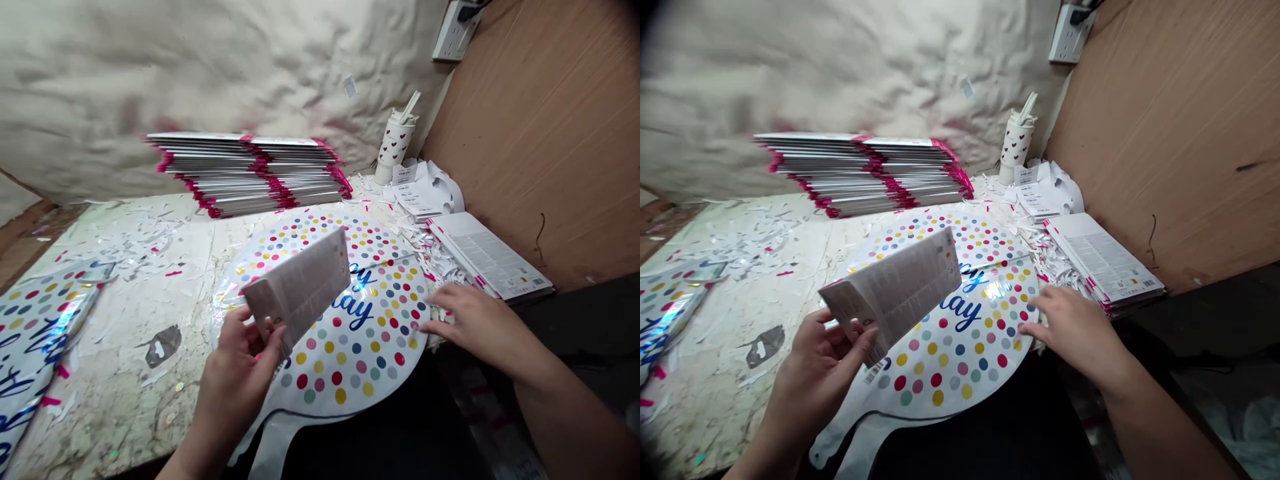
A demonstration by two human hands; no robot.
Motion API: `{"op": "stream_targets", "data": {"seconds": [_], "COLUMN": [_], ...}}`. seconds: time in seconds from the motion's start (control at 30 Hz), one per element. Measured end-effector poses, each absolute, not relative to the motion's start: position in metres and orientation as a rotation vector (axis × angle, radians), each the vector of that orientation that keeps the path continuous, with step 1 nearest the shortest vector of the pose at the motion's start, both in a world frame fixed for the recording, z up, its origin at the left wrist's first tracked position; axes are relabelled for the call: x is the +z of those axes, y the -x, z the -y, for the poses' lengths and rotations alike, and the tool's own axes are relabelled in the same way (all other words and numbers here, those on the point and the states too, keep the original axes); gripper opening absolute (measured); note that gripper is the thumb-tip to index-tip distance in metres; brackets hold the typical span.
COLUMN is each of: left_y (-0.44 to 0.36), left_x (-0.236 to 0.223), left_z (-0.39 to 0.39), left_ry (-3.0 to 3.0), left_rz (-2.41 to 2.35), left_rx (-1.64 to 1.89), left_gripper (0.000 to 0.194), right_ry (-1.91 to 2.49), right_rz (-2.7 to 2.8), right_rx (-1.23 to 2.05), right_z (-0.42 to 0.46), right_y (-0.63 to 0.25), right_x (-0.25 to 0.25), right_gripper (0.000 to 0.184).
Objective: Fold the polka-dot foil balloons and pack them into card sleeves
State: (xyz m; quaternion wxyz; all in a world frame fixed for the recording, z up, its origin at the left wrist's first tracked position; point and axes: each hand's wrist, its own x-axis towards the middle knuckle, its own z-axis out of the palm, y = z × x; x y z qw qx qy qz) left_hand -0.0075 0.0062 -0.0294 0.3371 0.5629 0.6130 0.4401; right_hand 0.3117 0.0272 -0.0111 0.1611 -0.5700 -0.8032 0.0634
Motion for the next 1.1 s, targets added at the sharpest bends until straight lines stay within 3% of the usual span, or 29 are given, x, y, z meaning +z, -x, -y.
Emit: {"op": "stream_targets", "data": {"seconds": [0.07,0.1,0.17,0.27,0.37,0.53,0.67,0.83,0.97,1.1], "left_y": [0.000,-0.005,-0.015,-0.024,-0.027,-0.027,-0.024,-0.006,-0.001,-0.026], "left_x": [-0.005,0.007,0.026,0.035,0.024,0.037,0.066,0.062,0.064,0.069], "left_z": [-0.012,-0.015,-0.022,-0.033,-0.051,-0.140,-0.252,-0.338,-0.351,-0.301], "left_ry": [-1.927,-2.126,-2.268,-1.963,-1.898,-2.651,-2.963,-2.902,-2.806,-2.817], "left_rz": [-1.497,-1.368,-1.167,-1.119,-1.045,-1.239,-1.564,-1.705,-1.775,-1.590], "left_rx": [1.040,0.970,1.001,1.303,1.233,1.486,1.096,0.819,0.778,0.835], "left_gripper": [0.046,0.044,0.039,0.042,0.034,0.029,0.037,0.037,0.033,0.042], "right_ry": [1.488,1.332,1.038,0.854,0.821,0.993,1.188,1.459,1.420,0.954], "right_rz": [2.084,2.054,2.026,1.622,1.191,1.064,1.189,1.604,2.045,2.536], "right_rx": [-0.010,0.042,0.357,0.784,0.873,0.802,0.882,0.795,0.592,0.201], "right_z": [-0.029,-0.030,-0.036,-0.051,-0.073,-0.100,-0.093,-0.067,-0.043,-0.019], "right_y": [-0.309,-0.302,-0.282,-0.258,-0.256,-0.282,-0.296,-0.311,-0.308,-0.279], "right_x": [0.001,0.006,0.013,0.008,-0.004,-0.020,-0.041,-0.059,-0.055,-0.065], "right_gripper": [0.056,0.059,0.040,0.010,0.017,0.037,0.031,0.020,0.019,0.026]}}
